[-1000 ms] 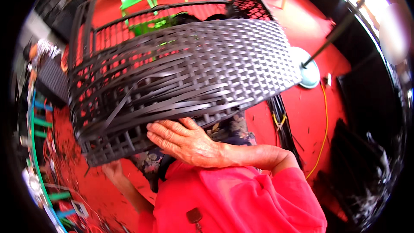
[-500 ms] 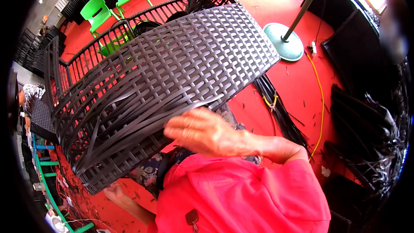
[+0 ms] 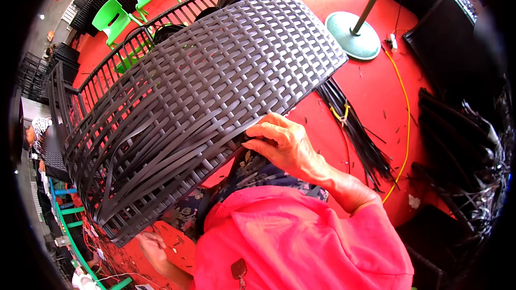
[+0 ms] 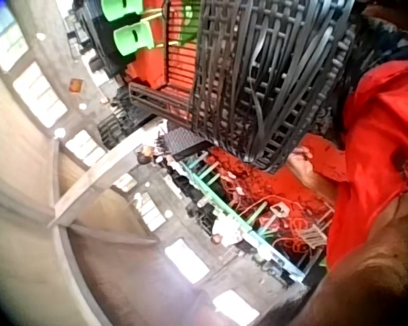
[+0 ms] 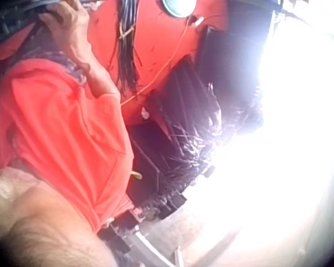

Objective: The person weaves black plastic strips onto the frame of a chair, threading the strips through the existing weave and using a pair of shears to trim excess material.

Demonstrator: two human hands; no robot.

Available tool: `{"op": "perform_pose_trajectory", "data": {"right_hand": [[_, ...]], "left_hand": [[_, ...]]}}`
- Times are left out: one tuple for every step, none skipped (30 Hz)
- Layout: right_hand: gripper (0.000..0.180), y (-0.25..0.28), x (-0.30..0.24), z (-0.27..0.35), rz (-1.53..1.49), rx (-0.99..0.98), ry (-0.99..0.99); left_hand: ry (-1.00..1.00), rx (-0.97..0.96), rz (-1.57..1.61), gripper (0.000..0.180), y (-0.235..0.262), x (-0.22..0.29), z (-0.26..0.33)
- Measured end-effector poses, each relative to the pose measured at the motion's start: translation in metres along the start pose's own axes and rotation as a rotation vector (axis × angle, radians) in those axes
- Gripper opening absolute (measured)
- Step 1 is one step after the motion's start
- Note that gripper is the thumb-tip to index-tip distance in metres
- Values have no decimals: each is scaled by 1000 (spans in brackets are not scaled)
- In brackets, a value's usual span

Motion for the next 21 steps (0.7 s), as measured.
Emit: {"op": "perform_pose_trajectory", "data": {"right_hand": [[19, 0, 5, 1, -68, -7, -44], [18, -3, 4, -3, -117, -21, -67], [17, -7, 3, -1, -128, -13, -102], [17, -11, 2, -2, -147, -12, -131], [17, -14, 2, -3, -166, -9, -155], [15, -14, 2, -3, -198, 26, -132], [15, -11, 7, 2, -194, 65, -145], [15, -9, 8, 4, -204, 90, -149], [15, -9, 11, 5, -212, 112, -155], [15, -8, 11, 5, -236, 132, -133], [15, -8, 11, 4, -242, 132, -119], [14, -6, 10, 2, -247, 135, -106], [14, -7, 8, 1, -258, 136, -89], [14, -6, 7, 1, -261, 146, -68], [14, -5, 8, 0, -255, 157, -55], [13, -4, 8, 0, -249, 168, -42], [14, -3, 9, 0, -238, 142, -57], [15, -3, 10, 1, -228, 116, -72], [16, -4, 10, 1, -219, 89, -87], [17, -4, 7, 1, -178, 58, -54], [16, -5, 7, 0, -210, 28, -73]], "left_hand": [[0, -75, -162, 34, -16, 12, 9], [-23, -83, -380, 38, -35, 37, 26], [-3, -200, -394, 37, -59, 47, 35], [16, -304, -409, 36, -91, 60, 41], [-110, -404, -458, 34, -131, 83, 40], [-235, -510, -512, 33, -173, 104, 36], [-254, -600, -629, 7, -205, 109, 22], [-378, -571, -732, 7, -237, 125, 12], [-486, -568, -818, 11, -266, 135, 2], [-631, -541, -851, 15, -290, 142, -8], [-562, -456, -923, 18, -302, 139, -15], [-752, -446, -1016, 20, -324, 152, -15], [-763, -388, -1065, 19, -330, 155, -15], [-806, -371, -1106, 18, -334, 158, -13], [-848, -361, -1138, 18, -337, 160, -15], [-871, -310, -1221, 20, -338, 162, -19], [-889, -258, -1292, 22, -340, 163, -23], [-881, -221, -1262, 26, -338, 162, -31], [-858, -188, -1221, 30, -338, 165, -37], [-905, -139, -1220, 31, -340, 168, -39], [-953, -90, -1218, 32, -340, 171, -40]]}}
Point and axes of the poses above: each hand's wrist, its own z-axis away from the middle knuckle, its own y-axis out of the back of the hand, x = y × z, the point moved 9 cm from there along -z, towards the middle knuckle, and after that the axes turned 12 degrees about -z, right-handed, at the moved point
